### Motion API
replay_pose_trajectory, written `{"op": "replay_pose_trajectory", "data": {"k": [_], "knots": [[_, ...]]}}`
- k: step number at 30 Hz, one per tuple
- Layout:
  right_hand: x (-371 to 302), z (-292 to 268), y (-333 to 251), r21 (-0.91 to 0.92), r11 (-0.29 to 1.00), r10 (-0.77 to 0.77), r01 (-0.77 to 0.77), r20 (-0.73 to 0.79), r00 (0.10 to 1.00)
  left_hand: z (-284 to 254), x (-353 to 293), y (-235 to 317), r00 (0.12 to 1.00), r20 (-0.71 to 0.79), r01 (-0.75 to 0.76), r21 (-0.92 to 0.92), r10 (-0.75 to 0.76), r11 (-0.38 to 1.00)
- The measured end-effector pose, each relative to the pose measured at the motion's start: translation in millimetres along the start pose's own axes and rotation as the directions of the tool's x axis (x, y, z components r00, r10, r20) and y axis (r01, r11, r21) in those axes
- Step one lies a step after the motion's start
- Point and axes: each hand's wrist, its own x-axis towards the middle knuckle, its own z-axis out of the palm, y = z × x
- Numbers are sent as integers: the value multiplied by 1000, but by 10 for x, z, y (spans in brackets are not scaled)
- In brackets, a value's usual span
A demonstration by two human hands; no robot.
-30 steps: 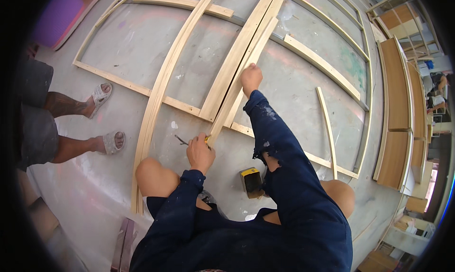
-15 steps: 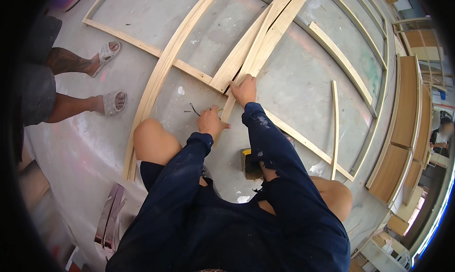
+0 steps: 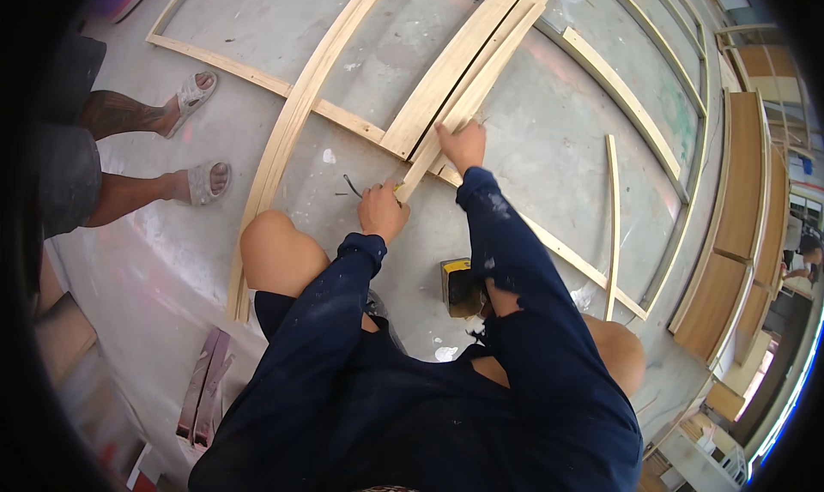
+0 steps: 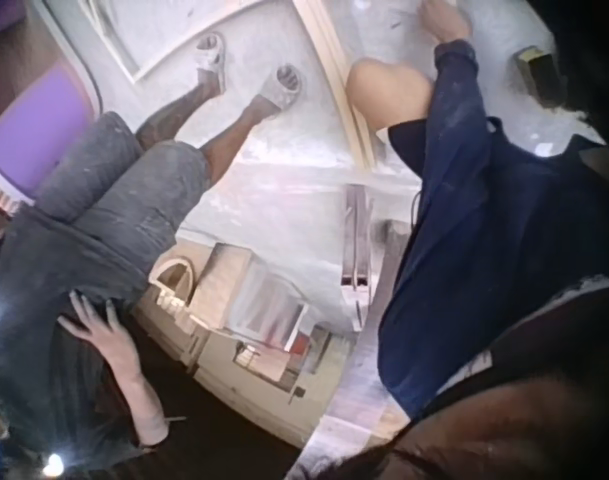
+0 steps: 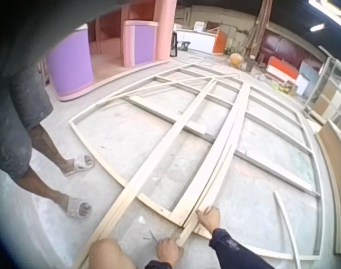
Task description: The person walks across the workshop, measures wooden boards with a tape measure, and fastens them onto a wooden frame using a power drill and screws.
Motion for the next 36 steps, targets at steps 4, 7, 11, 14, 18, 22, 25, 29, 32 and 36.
{"op": "replay_pose_trajectory", "data": {"k": [4, 7, 11, 14, 18, 22, 25, 29, 32, 36], "knots": [[-646, -17, -152, 35, 992, -119, 122, -84, 989, -132, 107, 97, 994, -106, -38, -72, 30, 997], [-1012, -135, -203, 469, 883, -40, -32, 143, 989, -290, 96, 274, 984, -159, -101, -138, 79, 985], [-1107, -274, -185, 705, 557, -28, -439, 544, 838, -385, 88, 343, 989, -15, -145, -359, 149, 922], [-1053, -295, -226, 759, 614, -214, -218, 425, 879, -377, 95, 345, 984, 7, -156, -425, 176, 892], [-989, -340, -221, 734, 604, -117, -312, 469, 876, -461, 1, 405, 989, 45, -113, -399, 142, 910], [-741, -439, -109, 851, 354, 173, -389, 349, 921, -572, -240, 423, 978, 198, -5, -284, 64, 959], [-387, -733, 117, 893, 329, 181, -308, 261, 948, -321, -420, 141, 902, 402, 44, -447, 157, 893], [-141, -891, 200, 766, 452, 175, -457, 427, 887, -259, -702, -236, 780, 620, 278, -469, 89, 838], [-27, -617, 227, 344, 821, 337, -456, 353, 873, -82, -705, -497, 727, 556, -251, -332, 403, 909], [-138, -179, -143, -186, 982, 35, 15, 265, 963, -370, -663, -375, 666, 745, -159, 188, -35, 969]]}}
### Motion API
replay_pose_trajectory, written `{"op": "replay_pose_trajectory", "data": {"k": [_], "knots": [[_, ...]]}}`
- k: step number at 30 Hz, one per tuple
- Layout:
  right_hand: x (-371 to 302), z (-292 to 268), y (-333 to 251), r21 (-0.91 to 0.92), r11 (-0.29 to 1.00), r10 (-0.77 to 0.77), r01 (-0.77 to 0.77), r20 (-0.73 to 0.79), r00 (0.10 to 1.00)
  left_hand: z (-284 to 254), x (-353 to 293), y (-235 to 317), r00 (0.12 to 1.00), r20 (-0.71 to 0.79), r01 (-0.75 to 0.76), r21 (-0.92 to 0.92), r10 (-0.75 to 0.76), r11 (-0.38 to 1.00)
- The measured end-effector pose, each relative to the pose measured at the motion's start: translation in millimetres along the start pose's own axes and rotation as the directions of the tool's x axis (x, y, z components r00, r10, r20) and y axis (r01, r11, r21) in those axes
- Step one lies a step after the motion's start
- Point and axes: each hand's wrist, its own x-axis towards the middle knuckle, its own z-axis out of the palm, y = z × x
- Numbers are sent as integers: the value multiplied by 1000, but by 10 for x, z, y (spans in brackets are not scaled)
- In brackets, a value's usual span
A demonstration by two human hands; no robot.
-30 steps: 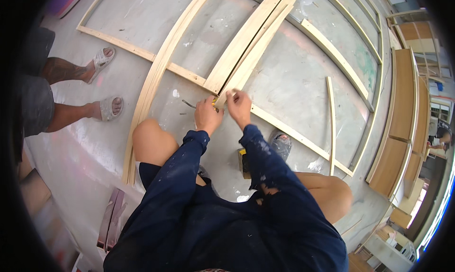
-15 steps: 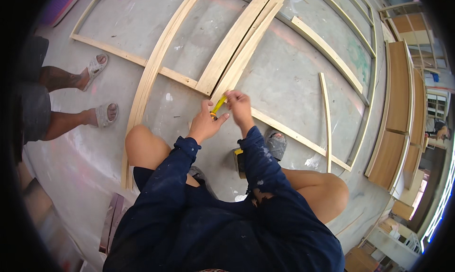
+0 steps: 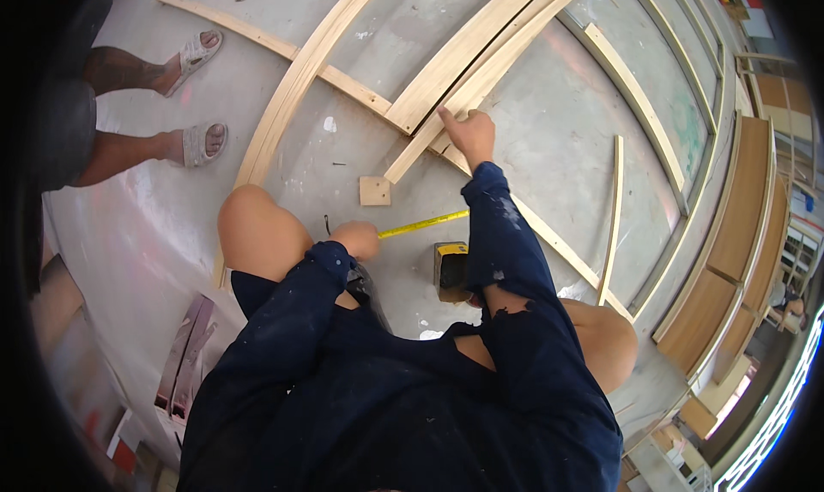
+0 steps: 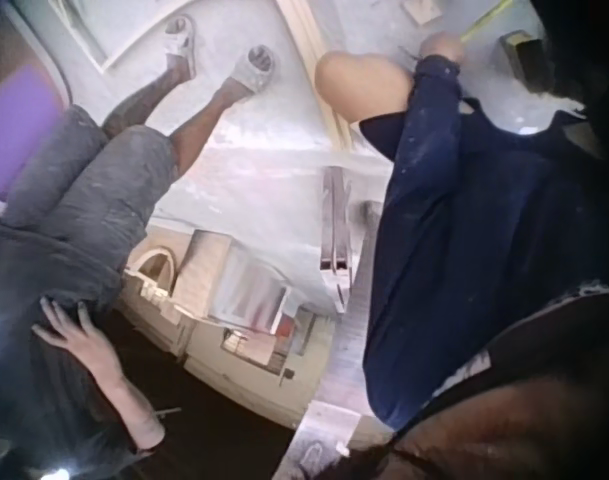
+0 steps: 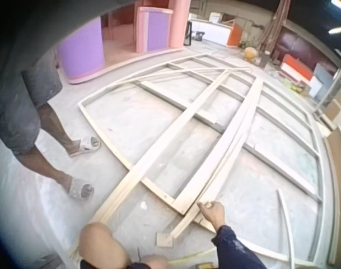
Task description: The person walks across the workshop, measures wooden boards with a tape measure, and fastens them onto a wooden frame using a power drill and screws.
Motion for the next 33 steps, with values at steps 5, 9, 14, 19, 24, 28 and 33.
{"op": "replay_pose_trajectory", "data": {"k": [5, 9, 14, 19, 24, 28, 33], "knots": [[121, 415, -6, 106, 990, -68, 95, -233, 970, 17, -14, -56, 981, 82, 179, -70, -173, 981], [362, 376, 40, 150, 981, -80, 125, -271, 959, 60, -58, -140, 972, -124, 173, -207, -201, 963], [414, 368, 20, 105, 989, -77, 104, -234, 969, 64, 36, -216, 953, -73, 255, -329, -294, 909], [463, 370, 84, 63, 995, -64, 78, -210, 976, 209, 232, -447, 957, -16, 268, -347, -291, 899], [429, 344, 100, 48, 992, -102, 117, -241, 965, 235, 405, -522, 991, 72, 127, -151, -117, 980], [362, 326, 33, 54, 991, -111, 126, -218, 970, 472, 551, -648, 989, -54, 124, -245, -141, 962], [363, 340, 62, 90, 983, -130, 158, -262, 956, 542, 691, -669, 978, -49, 187, -236, -204, 954]]}}
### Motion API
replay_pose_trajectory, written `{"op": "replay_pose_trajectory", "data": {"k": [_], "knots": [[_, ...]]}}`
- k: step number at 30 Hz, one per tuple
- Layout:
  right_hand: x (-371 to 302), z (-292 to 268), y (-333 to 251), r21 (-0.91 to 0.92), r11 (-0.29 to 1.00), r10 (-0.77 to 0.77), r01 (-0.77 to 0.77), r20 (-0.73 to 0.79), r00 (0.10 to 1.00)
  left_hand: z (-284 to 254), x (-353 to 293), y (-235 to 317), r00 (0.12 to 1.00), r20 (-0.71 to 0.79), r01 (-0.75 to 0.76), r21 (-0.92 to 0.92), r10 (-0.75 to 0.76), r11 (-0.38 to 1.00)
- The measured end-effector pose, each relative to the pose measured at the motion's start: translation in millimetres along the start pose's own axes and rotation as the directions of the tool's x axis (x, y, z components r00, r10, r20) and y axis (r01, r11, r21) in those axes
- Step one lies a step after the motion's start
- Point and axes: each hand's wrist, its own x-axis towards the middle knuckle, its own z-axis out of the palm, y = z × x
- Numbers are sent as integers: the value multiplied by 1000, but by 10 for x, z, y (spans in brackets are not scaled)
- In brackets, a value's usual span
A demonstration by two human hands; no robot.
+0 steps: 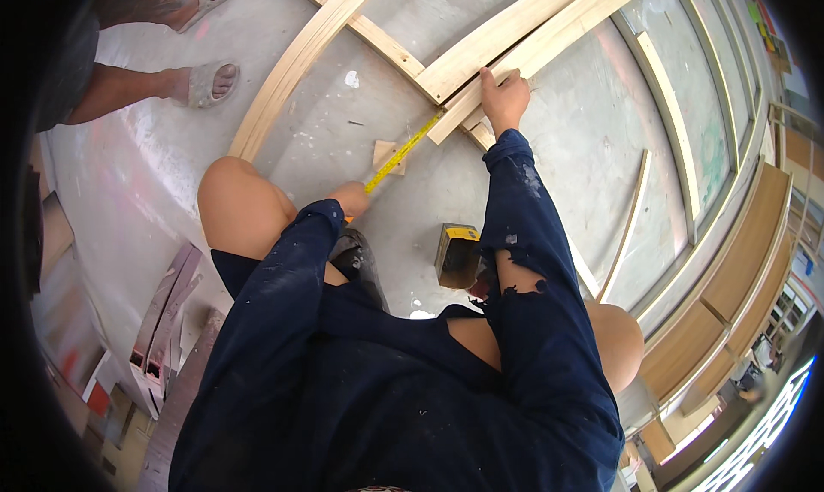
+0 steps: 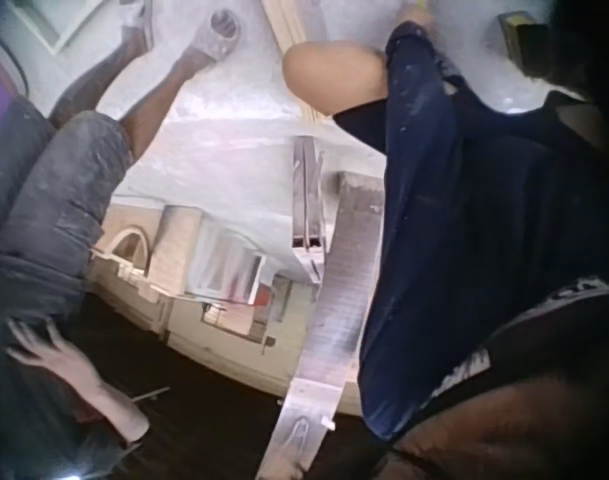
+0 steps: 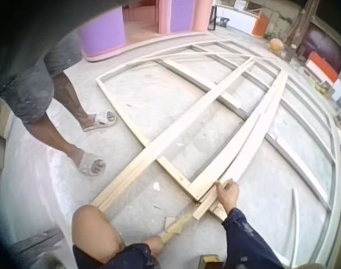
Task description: The person walks across the workshop, measures wooden boards with a tape measure, and fastens them onto a wooden frame using a power drill and screws.
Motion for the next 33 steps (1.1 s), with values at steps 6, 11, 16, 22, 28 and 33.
{"op": "replay_pose_trajectory", "data": {"k": [6, 11, 16, 22, 28, 33], "knots": [[13, 68, 109, -23, 998, -56, 55, -61, 997, 40, 34, -56, 997, -54, 57, -8, -58, 998], [4, 138, 81, -57, 996, -70, 64, -102, 992, 70, 59, -52, 998, -64, 14, -46, -17, 999], [-14, 65, 17, -34, 999, -1, 1, 1, 1000, 43, 36, -46, 997, -68, 33, -8, -33, 999], [4, 90, 50, -18, 1000, 19, -19, -9, 1000, -14, 44, 26, 998, -63, 24, 25, -23, 999], [23, 141, 32, 4, 1000, 31, -31, -27, 999, 52, 90, -74, 990, -131, -59, 23, 62, 998], [16, 167, -4, 8, 999, 42, -42, -16, 999, 50, 59, -112, 990, -129, -50, 21, 52, 999]]}}
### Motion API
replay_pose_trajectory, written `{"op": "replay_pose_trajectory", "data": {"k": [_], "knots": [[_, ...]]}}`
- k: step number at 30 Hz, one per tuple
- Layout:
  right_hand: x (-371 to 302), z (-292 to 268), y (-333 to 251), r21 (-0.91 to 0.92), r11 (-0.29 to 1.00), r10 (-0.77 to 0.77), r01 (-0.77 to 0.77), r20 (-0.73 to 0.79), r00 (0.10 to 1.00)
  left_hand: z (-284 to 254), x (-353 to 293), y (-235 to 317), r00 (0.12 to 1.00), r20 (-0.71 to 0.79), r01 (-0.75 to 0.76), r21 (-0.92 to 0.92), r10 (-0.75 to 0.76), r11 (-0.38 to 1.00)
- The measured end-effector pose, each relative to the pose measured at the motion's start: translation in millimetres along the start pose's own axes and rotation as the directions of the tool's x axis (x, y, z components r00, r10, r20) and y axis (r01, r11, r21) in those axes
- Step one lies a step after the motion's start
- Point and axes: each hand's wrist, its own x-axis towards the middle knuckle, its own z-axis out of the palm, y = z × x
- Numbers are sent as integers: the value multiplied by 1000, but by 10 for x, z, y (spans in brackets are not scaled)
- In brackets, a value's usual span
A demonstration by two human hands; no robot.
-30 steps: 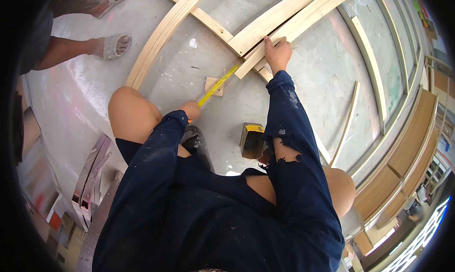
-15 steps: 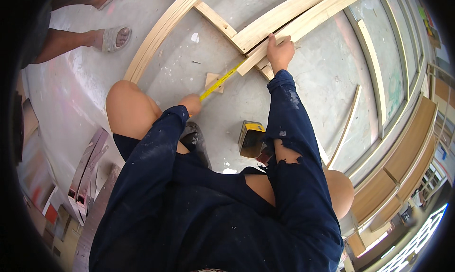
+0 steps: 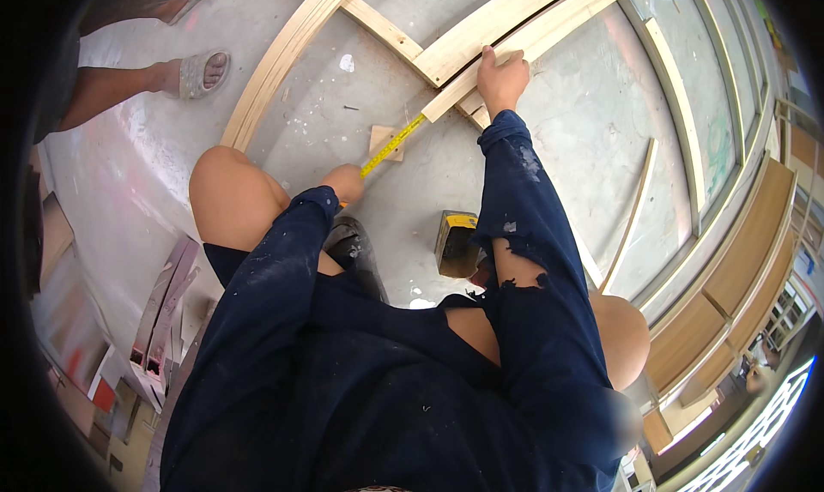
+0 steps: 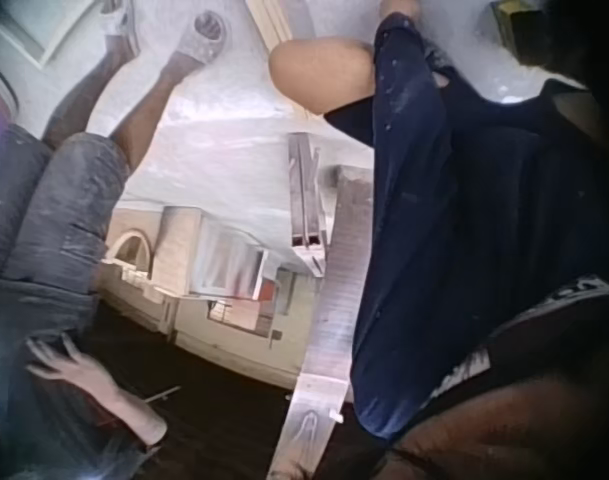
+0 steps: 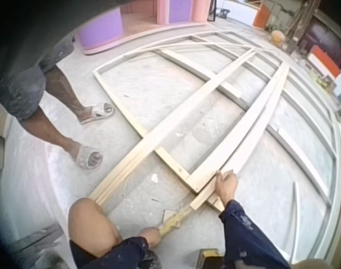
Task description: The person walks across the workshop, measures wooden boards with a tape measure, and fastens them onto a wooden frame using a power drill and screws.
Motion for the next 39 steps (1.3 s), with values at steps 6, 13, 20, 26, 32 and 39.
{"op": "replay_pose_trajectory", "data": {"k": [6, 13, 20, 26, 32, 39], "knots": [[124, -34, 37, -35, 999, 3, -4, -30, 1000, -72, -19, 63, 998, 58, 38, -26, -37, 999], [99, -40, 43, 0, 1000, 10, -10, -19, 1000, -14, 46, 27, 1000, 17, -1, -40, 2, 999], [12, -60, -13, 55, 998, 25, -22, -45, 999, -105, -33, 97, 998, 59, -1, -94, 7, 996], [61, -59, 112, 85, 996, 31, -25, -67, 997, -109, -94, 226, 998, 62, -7, -211, 21, 978], [22, 73, 45, 157, 987, 40, -21, -118, 992, -66, -76, 18, 997, 61, 69, -346, -51, 936], [-40, -42, -6, 162, 984, 78, -73, -25, 997, -101, -116, 83, 995, 89, 77, -350, -49, 934]]}}
